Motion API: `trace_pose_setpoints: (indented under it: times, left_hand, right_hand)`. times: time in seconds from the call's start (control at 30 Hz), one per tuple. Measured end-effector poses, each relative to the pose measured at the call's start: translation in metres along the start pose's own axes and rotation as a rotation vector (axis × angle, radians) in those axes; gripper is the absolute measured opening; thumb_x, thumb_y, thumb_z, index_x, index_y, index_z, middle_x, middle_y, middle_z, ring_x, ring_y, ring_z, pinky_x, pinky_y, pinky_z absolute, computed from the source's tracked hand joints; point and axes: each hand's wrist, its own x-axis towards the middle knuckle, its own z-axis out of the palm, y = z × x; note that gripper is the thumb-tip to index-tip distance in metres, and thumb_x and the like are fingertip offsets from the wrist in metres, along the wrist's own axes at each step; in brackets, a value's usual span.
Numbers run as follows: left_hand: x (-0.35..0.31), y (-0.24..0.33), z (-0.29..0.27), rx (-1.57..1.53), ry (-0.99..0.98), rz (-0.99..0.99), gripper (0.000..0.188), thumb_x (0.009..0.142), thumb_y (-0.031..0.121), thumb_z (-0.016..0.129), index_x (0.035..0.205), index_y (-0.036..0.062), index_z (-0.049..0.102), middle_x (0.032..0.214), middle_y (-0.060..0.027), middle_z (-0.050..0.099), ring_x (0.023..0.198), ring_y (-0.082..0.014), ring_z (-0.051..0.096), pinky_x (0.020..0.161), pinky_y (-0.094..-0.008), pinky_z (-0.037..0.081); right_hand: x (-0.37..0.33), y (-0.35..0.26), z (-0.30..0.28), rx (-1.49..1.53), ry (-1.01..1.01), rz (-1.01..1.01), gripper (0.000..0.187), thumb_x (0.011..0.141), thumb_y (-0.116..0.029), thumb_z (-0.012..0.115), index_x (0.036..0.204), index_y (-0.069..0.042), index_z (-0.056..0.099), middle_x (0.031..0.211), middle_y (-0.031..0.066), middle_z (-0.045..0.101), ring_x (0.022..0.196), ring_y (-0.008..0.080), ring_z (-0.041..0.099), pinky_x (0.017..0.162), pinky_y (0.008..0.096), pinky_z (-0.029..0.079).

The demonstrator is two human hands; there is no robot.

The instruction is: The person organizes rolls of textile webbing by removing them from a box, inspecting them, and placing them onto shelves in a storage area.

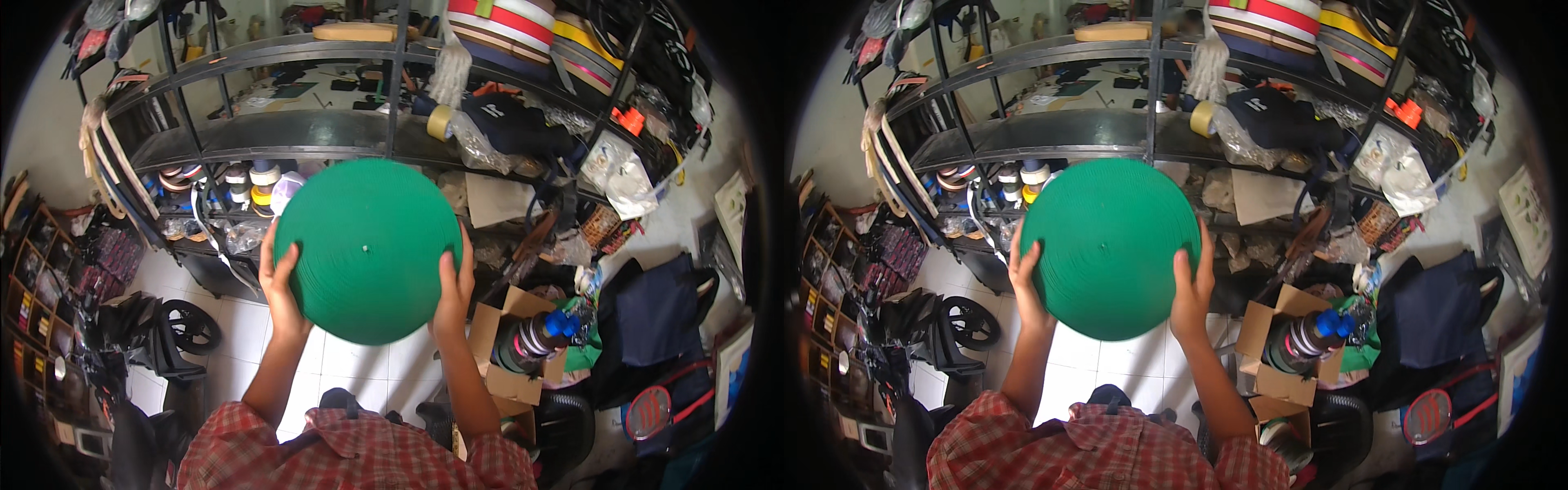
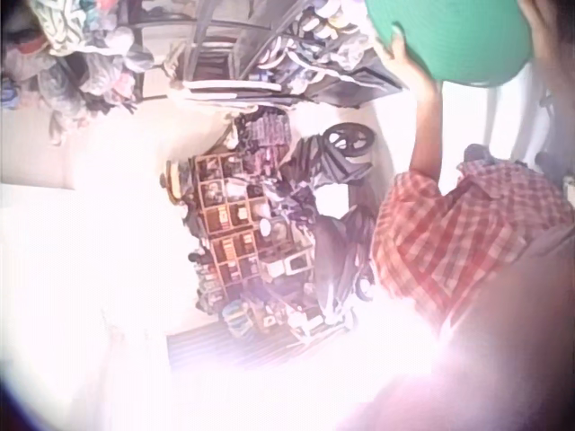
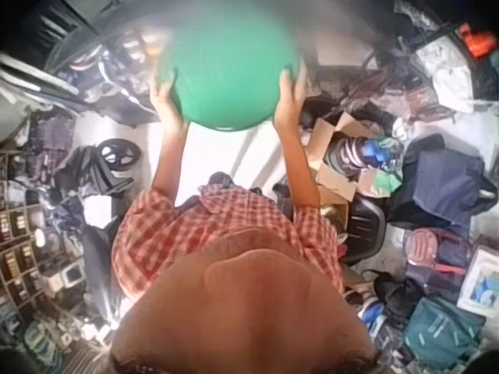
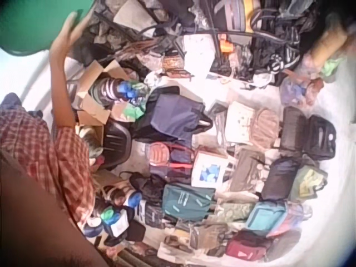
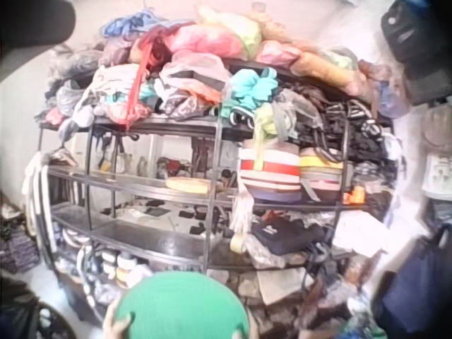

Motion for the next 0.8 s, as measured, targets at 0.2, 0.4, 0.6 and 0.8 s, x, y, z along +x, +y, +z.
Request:
trace_pose_setpoints:
  times: [0.2, 0.4, 0.6, 0.8]
  left_hand:
    - [0.097, 0.046, 0.020, 0.015, 0.013, 0.202, 0.062, 0.083, 0.018, 0.064, 0.138, 0.0009, 0.042, 0.129, -0.0154, 0.053, 0.117, -0.0253, 0.053, 0.101, -0.0350, 0.042]
    - [0.267, 0.107, 0.035, -0.075, -0.228, 0.098, 0.035, 0.090, 0.012, 0.055, 0.122, -0.0019, 0.053, 0.113, -0.0132, 0.061, 0.100, -0.0225, 0.062, 0.086, -0.0328, 0.052]
    - [0.468, 0.120, 0.085, -0.018, -0.403, -0.031, 0.022, 0.092, 0.009, 0.054, 0.106, -0.0082, 0.054, 0.097, -0.0162, 0.063, 0.083, -0.0249, 0.067, 0.075, -0.0321, 0.059]
    - [0.585, 0.085, 0.162, 0.237, -0.543, -0.145, 0.024, 0.086, 0.006, 0.051, 0.102, -0.0119, 0.052, 0.089, -0.0218, 0.061, 0.070, -0.0304, 0.066, 0.062, -0.0423, 0.060]
  right_hand:
    - [0.096, -0.012, 0.072, -0.098, -0.136, -0.314, 0.045, 0.100, -0.025, 0.042, 0.138, -0.001, 0.042, 0.134, 0.0149, 0.042, 0.129, 0.0248, 0.039, 0.108, 0.0365, 0.027]
    - [0.216, -0.027, 0.150, 0.139, -0.370, -0.318, 0.040, 0.100, -0.035, 0.042, 0.126, -0.005, 0.048, 0.119, 0.0078, 0.051, 0.100, 0.0158, 0.053, 0.079, 0.0297, 0.045]
    - [0.316, -0.027, 0.197, 0.311, -0.553, -0.188, 0.048, 0.095, -0.045, 0.047, 0.117, -0.003, 0.043, 0.117, 0.0163, 0.046, 0.082, 0.0288, 0.059, 0.071, 0.0395, 0.051]
    - [0.353, -0.037, 0.214, 0.207, -0.325, -0.089, 0.058, 0.093, -0.052, 0.047, 0.113, 0.002, 0.043, 0.113, 0.0228, 0.044, 0.073, 0.0274, 0.057, 0.073, 0.0461, 0.053]
